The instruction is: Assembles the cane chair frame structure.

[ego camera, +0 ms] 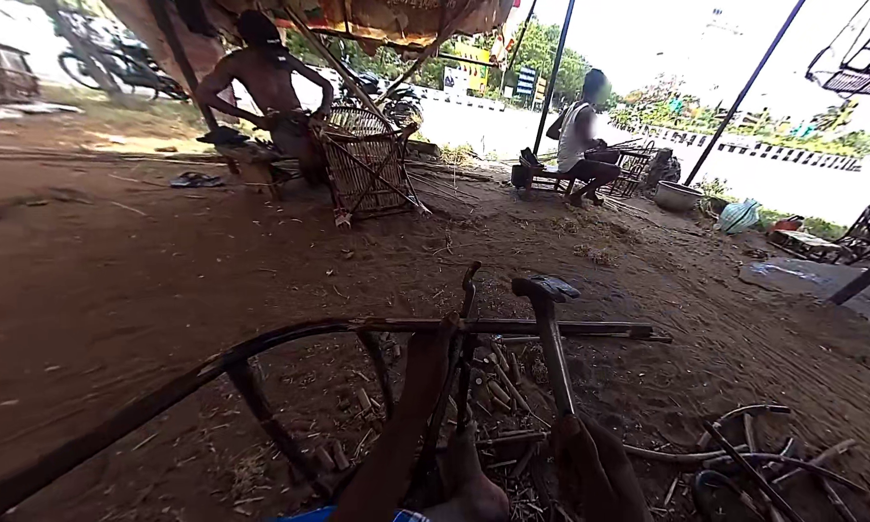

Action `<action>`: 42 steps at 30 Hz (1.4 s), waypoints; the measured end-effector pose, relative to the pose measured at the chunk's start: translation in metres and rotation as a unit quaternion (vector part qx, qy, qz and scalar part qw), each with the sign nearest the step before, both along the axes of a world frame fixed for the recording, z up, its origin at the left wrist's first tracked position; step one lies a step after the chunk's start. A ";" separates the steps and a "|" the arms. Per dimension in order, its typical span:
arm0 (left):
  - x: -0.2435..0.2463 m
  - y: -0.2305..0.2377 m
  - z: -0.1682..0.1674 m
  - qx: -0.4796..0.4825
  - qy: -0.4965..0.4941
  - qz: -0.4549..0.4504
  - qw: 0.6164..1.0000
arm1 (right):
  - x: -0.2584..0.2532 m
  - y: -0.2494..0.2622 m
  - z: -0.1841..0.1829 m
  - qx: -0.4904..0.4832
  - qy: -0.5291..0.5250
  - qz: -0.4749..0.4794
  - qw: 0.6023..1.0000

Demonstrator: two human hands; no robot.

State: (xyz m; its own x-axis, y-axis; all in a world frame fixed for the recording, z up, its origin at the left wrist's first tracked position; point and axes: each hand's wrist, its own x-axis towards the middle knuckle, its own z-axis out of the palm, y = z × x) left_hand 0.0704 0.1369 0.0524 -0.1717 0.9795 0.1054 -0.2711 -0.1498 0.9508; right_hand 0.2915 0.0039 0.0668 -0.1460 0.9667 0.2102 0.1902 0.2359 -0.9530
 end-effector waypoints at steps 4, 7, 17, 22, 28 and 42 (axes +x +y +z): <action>0.004 0.004 -0.004 0.001 0.011 0.018 1.000 | -0.001 0.020 -0.003 -0.148 -0.132 0.001 0.980; 0.002 0.003 0.001 0.006 0.018 0.019 1.000 | 0.001 0.001 0.037 -0.148 0.027 0.025 0.988; 0.002 -0.002 0.000 0.013 -0.002 0.004 1.000 | -0.001 -0.014 0.027 0.083 0.074 -0.006 0.994; 0.001 -0.008 -0.002 0.015 0.003 -0.003 1.000 | -0.004 -0.005 0.007 0.019 0.012 -0.003 1.000; 0.002 0.001 -0.009 0.022 0.009 0.021 0.999 | -0.002 0.012 0.006 -0.182 -0.102 0.028 0.978; 0.003 0.004 -0.012 0.011 -0.011 0.009 1.000 | 0.008 -0.015 0.045 -0.097 0.069 0.023 0.993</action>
State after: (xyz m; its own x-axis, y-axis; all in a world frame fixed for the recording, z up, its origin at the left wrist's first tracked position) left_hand 0.0732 0.1413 0.0402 -0.1910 0.9738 0.1233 -0.2883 -0.1757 0.9413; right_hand 0.2992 -0.0112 0.1119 -0.1737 0.9839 0.0426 0.0488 0.0518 -0.9975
